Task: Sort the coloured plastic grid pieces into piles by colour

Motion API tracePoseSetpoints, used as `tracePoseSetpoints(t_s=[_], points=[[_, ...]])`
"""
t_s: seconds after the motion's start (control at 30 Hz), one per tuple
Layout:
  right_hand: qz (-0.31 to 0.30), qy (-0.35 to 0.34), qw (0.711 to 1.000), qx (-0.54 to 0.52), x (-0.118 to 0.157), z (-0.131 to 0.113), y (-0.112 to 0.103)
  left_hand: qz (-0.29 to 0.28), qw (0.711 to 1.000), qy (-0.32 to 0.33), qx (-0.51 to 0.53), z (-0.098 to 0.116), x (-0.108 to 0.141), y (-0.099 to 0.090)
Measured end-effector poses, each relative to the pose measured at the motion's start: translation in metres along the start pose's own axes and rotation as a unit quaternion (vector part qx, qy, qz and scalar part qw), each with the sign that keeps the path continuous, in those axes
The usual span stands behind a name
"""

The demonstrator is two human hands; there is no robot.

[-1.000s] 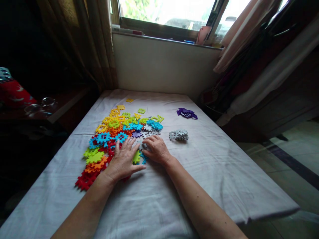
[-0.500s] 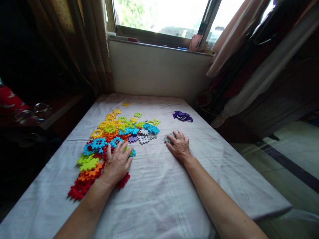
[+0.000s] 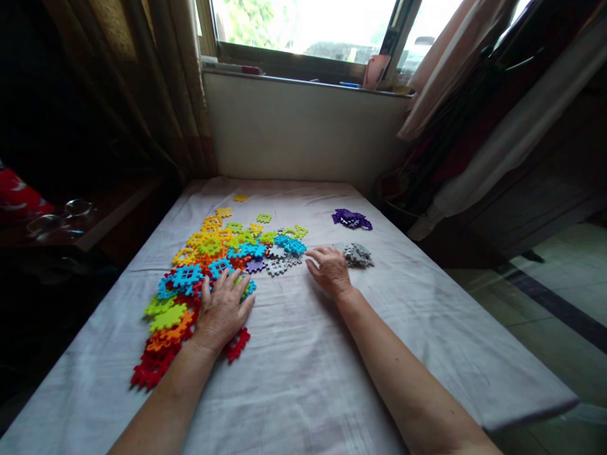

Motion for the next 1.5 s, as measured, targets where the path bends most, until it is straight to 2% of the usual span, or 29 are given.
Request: tracePoseSetpoints(t_s=[0.07, 0.13, 0.23, 0.37, 0.47, 0.6, 0.7, 0.77, 0.83, 0.9, 0.97, 1.1, 1.23, 1.33, 1.5], points=[[-0.042, -0.033, 0.999, -0.007, -0.003, -0.022, 0.007, -0.003, 1.0, -0.002, 0.001, 0.0, 0.0, 0.0], [-0.06, -0.034, 0.998, -0.005, -0.004, -0.031, 0.013, -0.003, 1.0, -0.003, 0.002, 0.0, 0.001, 0.0], [-0.061, -0.037, 0.997, -0.012, -0.001, -0.033, 0.019, -0.001, 1.0, -0.002, 0.0, 0.0, 0.001, 0.0], [-0.023, -0.065, 0.997, -0.041, 0.008, -0.024, 0.015, -0.003, 1.0, 0.002, -0.007, -0.001, 0.001, 0.001], [0.041, -0.029, 0.998, -0.049, 0.012, 0.002, 0.001, -0.006, 1.0, 0.006, -0.008, -0.002, 0.002, 0.001], [0.124, 0.146, 0.981, -0.01, 0.015, 0.064, -0.017, -0.014, 1.0, 0.005, -0.015, -0.002, 0.002, 0.002], [0.127, 0.248, 0.96, 0.005, 0.022, 0.104, -0.017, -0.012, 1.0, 0.006, -0.017, -0.001, 0.002, 0.001], [0.116, 0.277, 0.954, 0.005, 0.027, 0.118, -0.014, -0.009, 1.0, 0.008, -0.016, -0.001, 0.002, 0.0], [0.117, 0.287, 0.951, 0.005, 0.03, 0.123, -0.012, -0.007, 1.0, 0.009, -0.012, 0.0, 0.002, 0.0], [0.132, 0.283, 0.95, 0.004, 0.03, 0.116, -0.014, -0.005, 1.0, 0.009, -0.006, 0.0, 0.002, 0.001], [0.141, 0.244, 0.959, -0.001, 0.025, 0.097, -0.017, -0.002, 1.0, 0.006, 0.0, 0.0, 0.002, 0.001], [0.089, 0.07, 0.993, -0.018, 0.004, 0.023, -0.014, -0.008, 1.0, -0.002, 0.001, 0.0, 0.002, 0.0], [0.016, -0.048, 0.999, -0.006, -0.012, -0.041, 0.0, -0.015, 1.0, 0.0, 0.003, 0.002, 0.001, -0.002], [-0.009, -0.07, 0.997, 0.014, -0.022, -0.061, 0.008, -0.02, 1.0, -0.001, 0.004, 0.002, 0.001, -0.003], [-0.039, -0.076, 0.995, 0.045, -0.036, -0.067, 0.012, -0.019, 1.0, -0.002, 0.005, 0.003, 0.002, -0.003]])
Point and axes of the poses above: each hand's wrist, its own x-axis away from the middle knuckle, its own y-axis out of the palm, z = x × y, the point moved 7 cm from there along -x, towards the middle knuckle, and after that the axes turned 7 degrees about x, right-handed, at the moved point
